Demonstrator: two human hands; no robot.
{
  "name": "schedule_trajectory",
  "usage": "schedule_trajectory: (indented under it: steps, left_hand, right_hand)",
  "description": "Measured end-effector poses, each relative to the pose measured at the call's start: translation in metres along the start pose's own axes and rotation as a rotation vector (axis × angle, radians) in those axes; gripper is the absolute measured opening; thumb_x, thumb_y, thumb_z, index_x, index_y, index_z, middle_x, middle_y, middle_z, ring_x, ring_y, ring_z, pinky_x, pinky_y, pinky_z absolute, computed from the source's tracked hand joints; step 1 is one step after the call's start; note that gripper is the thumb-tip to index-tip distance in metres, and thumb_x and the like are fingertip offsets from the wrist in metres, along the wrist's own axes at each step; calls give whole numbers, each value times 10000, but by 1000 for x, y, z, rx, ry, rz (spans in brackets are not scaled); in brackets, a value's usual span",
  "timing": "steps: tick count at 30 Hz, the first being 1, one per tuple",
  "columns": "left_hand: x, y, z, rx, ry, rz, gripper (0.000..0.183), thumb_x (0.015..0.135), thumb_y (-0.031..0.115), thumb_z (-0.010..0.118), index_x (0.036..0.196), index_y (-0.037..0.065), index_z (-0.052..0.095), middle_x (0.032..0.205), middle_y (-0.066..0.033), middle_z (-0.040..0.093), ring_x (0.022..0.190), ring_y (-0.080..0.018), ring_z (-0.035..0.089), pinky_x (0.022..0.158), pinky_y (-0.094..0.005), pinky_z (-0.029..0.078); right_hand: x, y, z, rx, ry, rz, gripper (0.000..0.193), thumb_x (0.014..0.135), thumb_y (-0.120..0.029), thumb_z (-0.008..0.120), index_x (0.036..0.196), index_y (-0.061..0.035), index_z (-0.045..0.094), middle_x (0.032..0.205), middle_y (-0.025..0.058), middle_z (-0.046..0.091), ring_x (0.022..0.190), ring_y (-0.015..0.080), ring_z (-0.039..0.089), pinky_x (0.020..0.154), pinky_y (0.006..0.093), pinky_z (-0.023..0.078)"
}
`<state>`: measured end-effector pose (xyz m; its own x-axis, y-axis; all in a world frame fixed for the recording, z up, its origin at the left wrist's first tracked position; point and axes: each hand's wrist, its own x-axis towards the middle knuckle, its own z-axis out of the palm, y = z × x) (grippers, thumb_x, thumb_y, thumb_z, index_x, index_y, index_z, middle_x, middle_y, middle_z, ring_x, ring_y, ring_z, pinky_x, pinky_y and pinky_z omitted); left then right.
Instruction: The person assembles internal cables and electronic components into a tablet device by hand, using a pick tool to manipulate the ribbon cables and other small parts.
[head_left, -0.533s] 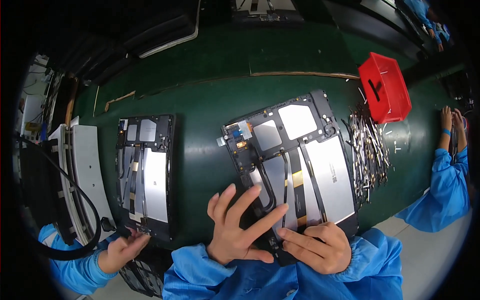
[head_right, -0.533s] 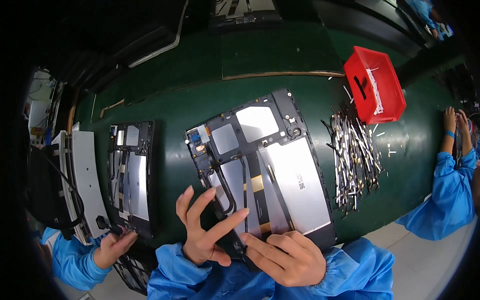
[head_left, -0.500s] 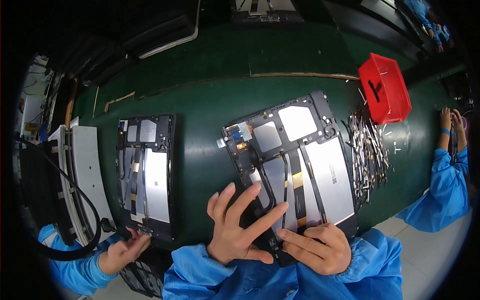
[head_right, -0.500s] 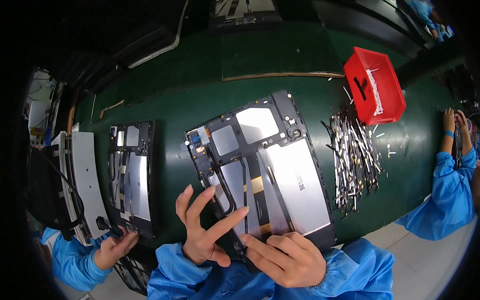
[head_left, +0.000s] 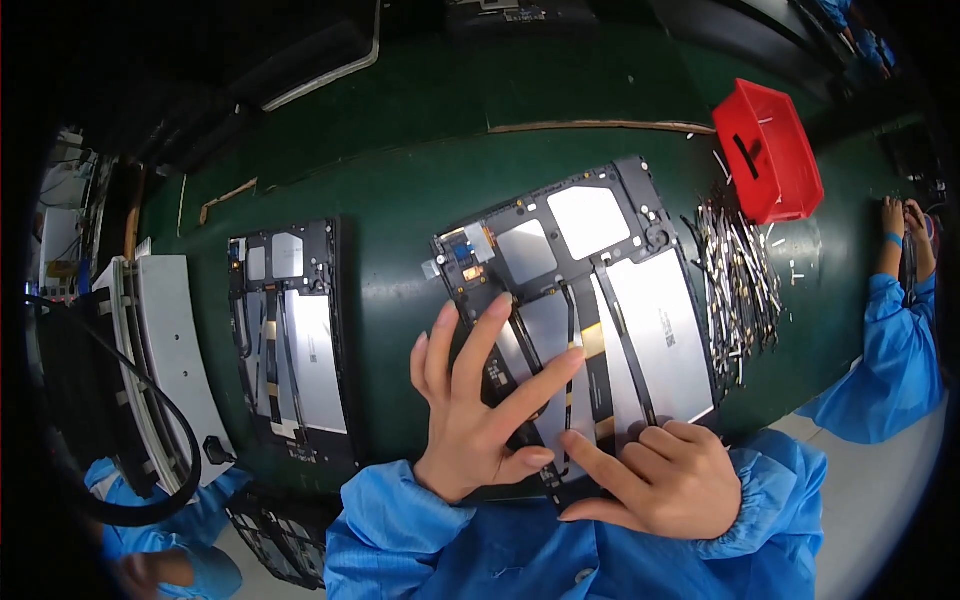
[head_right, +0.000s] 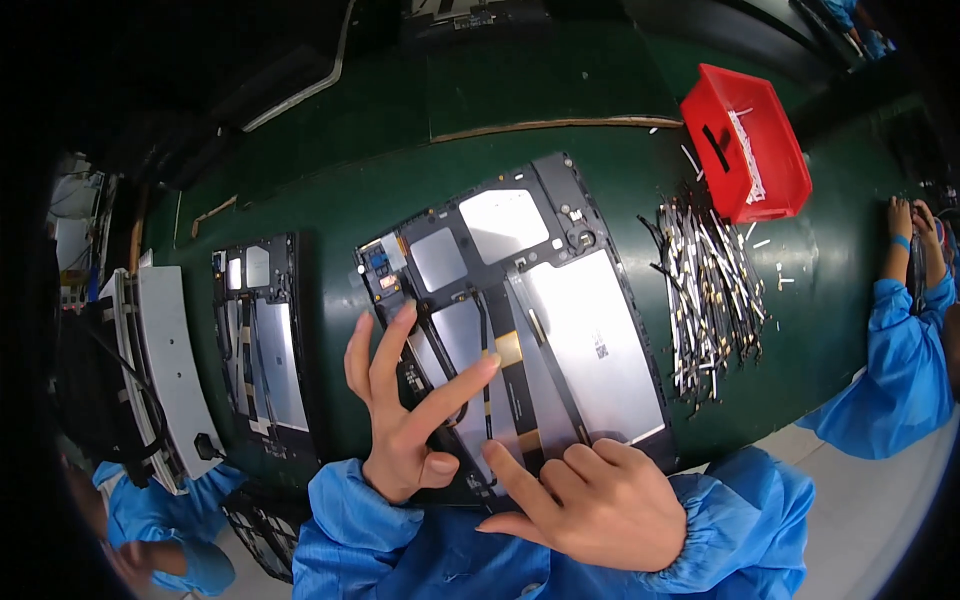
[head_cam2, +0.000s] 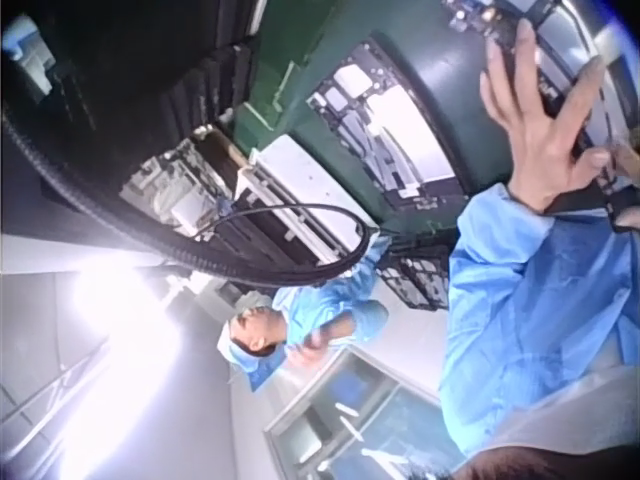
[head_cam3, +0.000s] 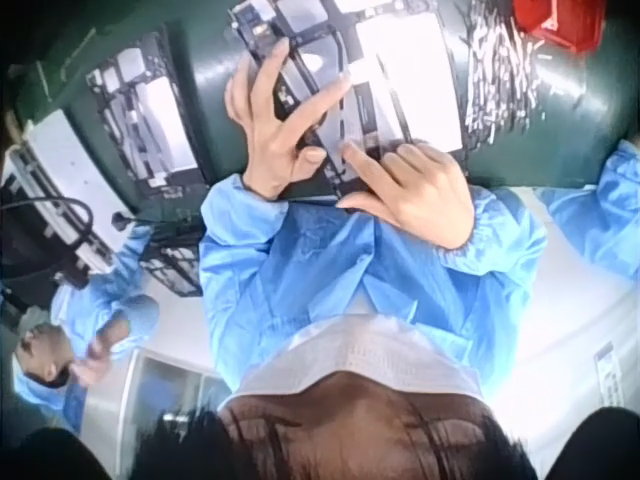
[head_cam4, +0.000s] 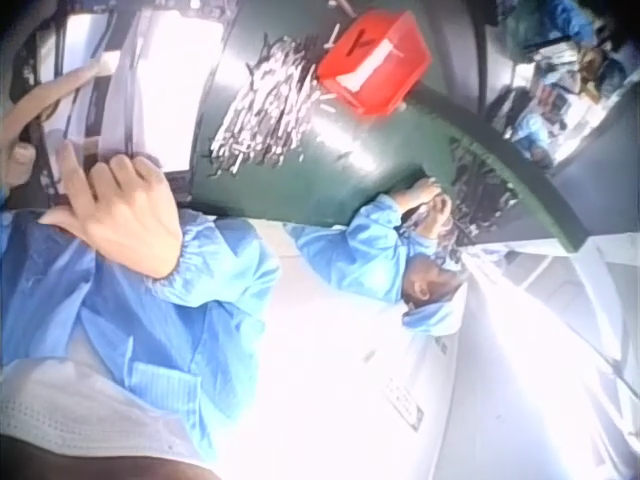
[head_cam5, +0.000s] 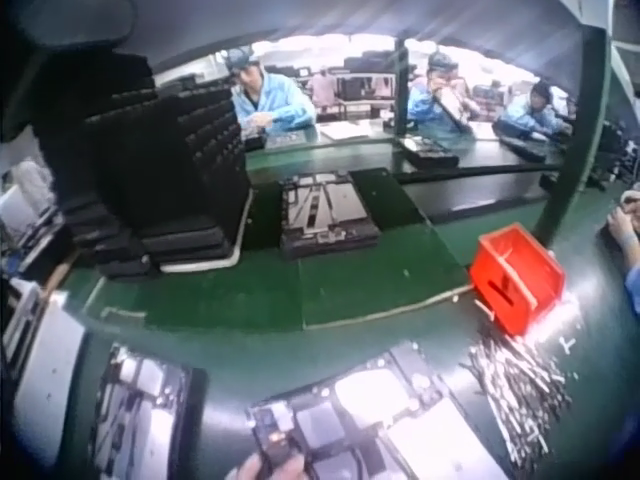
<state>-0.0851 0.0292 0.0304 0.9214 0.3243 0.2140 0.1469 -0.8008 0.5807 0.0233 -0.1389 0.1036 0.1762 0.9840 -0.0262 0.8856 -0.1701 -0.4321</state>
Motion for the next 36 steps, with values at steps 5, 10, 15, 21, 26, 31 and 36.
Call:
schedule_trajectory:
  steps: [5,10,15,21,26,31,36]
  left_hand:
    - [-22,-1,7,0,70,18,687,875,705,159,1186,313,630,1414,-150,342,1295,-370,198,1046,-499,100]
    - [-33,2,6,161,86,151,726,859,728,136,1158,311,650,1377,-111,402,1296,-333,209,1039,-476,117]
    - [-11,12,3,116,73,25,804,818,773,140,1228,262,605,1400,-179,368,1298,-368,237,1035,-494,132]
    - [-58,41,4,-475,137,-390,592,866,307,538,1326,-47,423,1455,-258,202,1349,-435,151,1095,-479,111]
    - [-64,72,3,-637,61,-529,687,801,200,675,1365,-43,367,1453,-275,189,1354,-362,204,1084,-426,204]
    - [-29,85,-27,-1210,242,-584,725,818,157,654,1404,-47,281,1418,-261,299,1293,-324,358,1057,-379,283]
    - [69,48,-48,-1246,226,-425,603,893,141,527,1402,-54,267,1344,-178,452,1181,-242,512,1004,-334,397]
  right_hand:
    - [-21,-14,12,-91,-80,-33,609,790,-501,612,1203,-54,599,525,-34,349,486,113,382,464,234,335]
    - [-27,-17,20,-126,-56,-52,614,815,-488,596,1228,-34,576,522,-30,361,474,109,384,456,238,335]
    - [-25,-4,1,-34,20,-6,673,761,-531,645,1197,-22,585,513,-38,375,443,101,407,439,242,330]
    - [-46,49,-15,315,208,657,688,672,-270,817,1209,59,540,517,88,490,424,149,469,453,263,402]
    - [-56,61,-11,693,217,641,617,716,-168,779,1232,60,528,534,0,285,487,40,266,437,215,218]
    - [-54,67,-7,941,307,578,604,743,-154,753,1254,56,509,533,-19,256,494,36,246,454,228,200]
    - [-56,74,-24,884,678,436,575,802,-354,669,1210,37,561,501,-38,307,485,35,289,470,224,209]
